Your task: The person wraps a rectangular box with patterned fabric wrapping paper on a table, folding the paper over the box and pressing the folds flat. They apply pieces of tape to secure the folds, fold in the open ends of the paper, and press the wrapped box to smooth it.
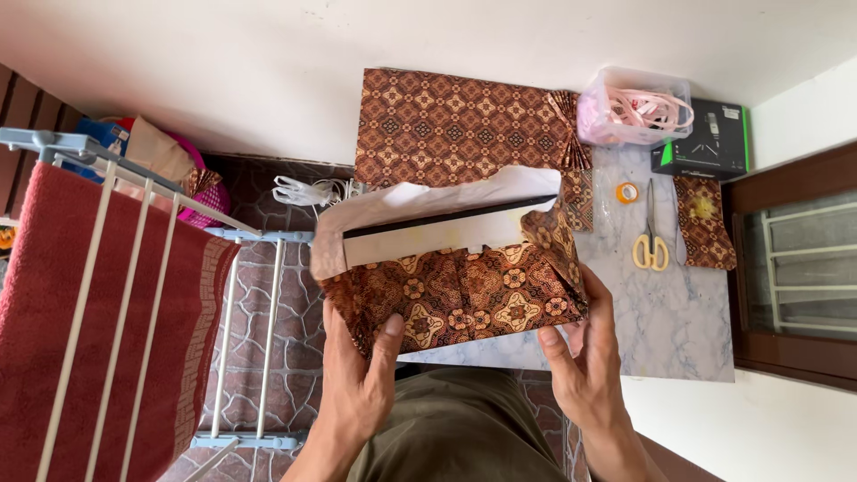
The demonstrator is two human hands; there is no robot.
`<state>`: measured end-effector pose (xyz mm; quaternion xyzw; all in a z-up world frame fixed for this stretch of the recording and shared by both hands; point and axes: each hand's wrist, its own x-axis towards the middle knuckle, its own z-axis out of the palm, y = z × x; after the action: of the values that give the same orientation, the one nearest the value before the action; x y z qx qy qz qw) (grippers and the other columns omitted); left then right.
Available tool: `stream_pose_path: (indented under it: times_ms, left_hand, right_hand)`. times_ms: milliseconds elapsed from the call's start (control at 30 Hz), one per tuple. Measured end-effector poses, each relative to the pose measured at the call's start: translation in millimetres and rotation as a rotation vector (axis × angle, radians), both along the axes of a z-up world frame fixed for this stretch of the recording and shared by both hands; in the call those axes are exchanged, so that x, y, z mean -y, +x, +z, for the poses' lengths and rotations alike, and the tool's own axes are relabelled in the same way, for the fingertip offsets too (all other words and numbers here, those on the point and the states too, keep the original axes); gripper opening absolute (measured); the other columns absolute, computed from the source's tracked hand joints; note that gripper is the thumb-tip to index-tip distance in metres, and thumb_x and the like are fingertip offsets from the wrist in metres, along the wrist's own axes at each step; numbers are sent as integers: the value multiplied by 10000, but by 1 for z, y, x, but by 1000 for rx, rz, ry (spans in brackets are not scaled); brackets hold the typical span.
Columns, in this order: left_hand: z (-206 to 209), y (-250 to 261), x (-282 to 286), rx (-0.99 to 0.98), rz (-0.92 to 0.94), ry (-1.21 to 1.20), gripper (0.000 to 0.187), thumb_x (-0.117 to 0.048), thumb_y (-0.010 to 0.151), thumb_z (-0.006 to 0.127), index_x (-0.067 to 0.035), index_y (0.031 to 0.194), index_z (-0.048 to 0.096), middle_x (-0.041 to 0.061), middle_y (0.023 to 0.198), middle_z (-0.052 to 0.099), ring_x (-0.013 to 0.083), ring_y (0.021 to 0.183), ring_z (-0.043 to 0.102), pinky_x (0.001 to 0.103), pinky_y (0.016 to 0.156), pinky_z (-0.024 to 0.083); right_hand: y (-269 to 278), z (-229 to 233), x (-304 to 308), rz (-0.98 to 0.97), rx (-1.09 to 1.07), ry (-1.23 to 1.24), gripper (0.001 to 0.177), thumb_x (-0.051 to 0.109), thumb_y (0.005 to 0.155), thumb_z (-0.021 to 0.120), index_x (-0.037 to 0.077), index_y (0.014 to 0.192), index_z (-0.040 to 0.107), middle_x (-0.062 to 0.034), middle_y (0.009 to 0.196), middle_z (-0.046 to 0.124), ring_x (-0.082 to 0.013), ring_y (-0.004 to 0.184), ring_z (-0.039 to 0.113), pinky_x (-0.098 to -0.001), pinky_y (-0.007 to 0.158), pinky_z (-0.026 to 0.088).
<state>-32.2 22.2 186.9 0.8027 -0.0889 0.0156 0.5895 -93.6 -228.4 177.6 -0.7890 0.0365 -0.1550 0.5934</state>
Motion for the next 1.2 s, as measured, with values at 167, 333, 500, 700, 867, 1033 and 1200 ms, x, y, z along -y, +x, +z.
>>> stream_pose_path:
  times_ms: [167,333,500,700,867,1033,1200]
  left_hand:
    - [2,5,5,-44,-61,52,374,-229,1049,463,1,1338,523,209,1187,592,354,1114,521,461,967,461]
    - [-4,8,11,-118,-59,70,487,-226,1051,438,9,1478,419,226,1224,558,341,1085,543,446,935,469]
    - [-6,6,13,-78,-68,66,485,-224,1057,447,8,1482,429,234,1275,564,353,1153,547,446,952,472]
    - [3,8,15,-155,-62,150,460,-255,1020,504,-38,1426,504,190,1122,626,325,1010,598,452,909,497]
    - [3,-4,20,392,157,85,606,-269,1093,550,-31,1576,272,274,1479,411,470,1343,442,521,1173,365]
    - [15,-41,33,668,-263,382,440,-315,935,701,-220,1358,622,61,1446,549,209,1347,488,438,1143,298]
    - [21,-33,87,679,-572,600,657,-390,997,659,1,1502,507,186,1597,464,317,1523,391,555,1256,219]
  right_hand:
    - [-2,12,15,-81,-198,-268,598,348,977,602,-12,1436,469,-169,1152,703,-220,1039,681,-391,913,541]
    - [-2,19,15,-148,-325,-424,409,349,966,621,8,1193,622,-120,884,776,-222,784,771,-357,695,585]
    - [1,21,17,-239,-415,-577,249,276,1006,609,62,1089,706,-120,756,759,-253,720,769,-373,637,567]
    - [9,23,18,-384,-52,-577,252,153,1048,594,-16,1224,659,-137,863,736,-226,770,743,-342,682,568]
    - [14,25,25,-405,-138,-484,207,144,1040,650,-13,906,632,-99,613,576,-139,550,515,-320,531,414]
    - [15,25,23,-406,-109,-452,271,160,1060,610,-6,847,596,-53,577,517,-72,516,428,-292,465,356]
    - [13,25,23,-451,-176,-467,295,171,1086,583,-7,852,601,-69,569,506,-92,507,409,-302,462,348]
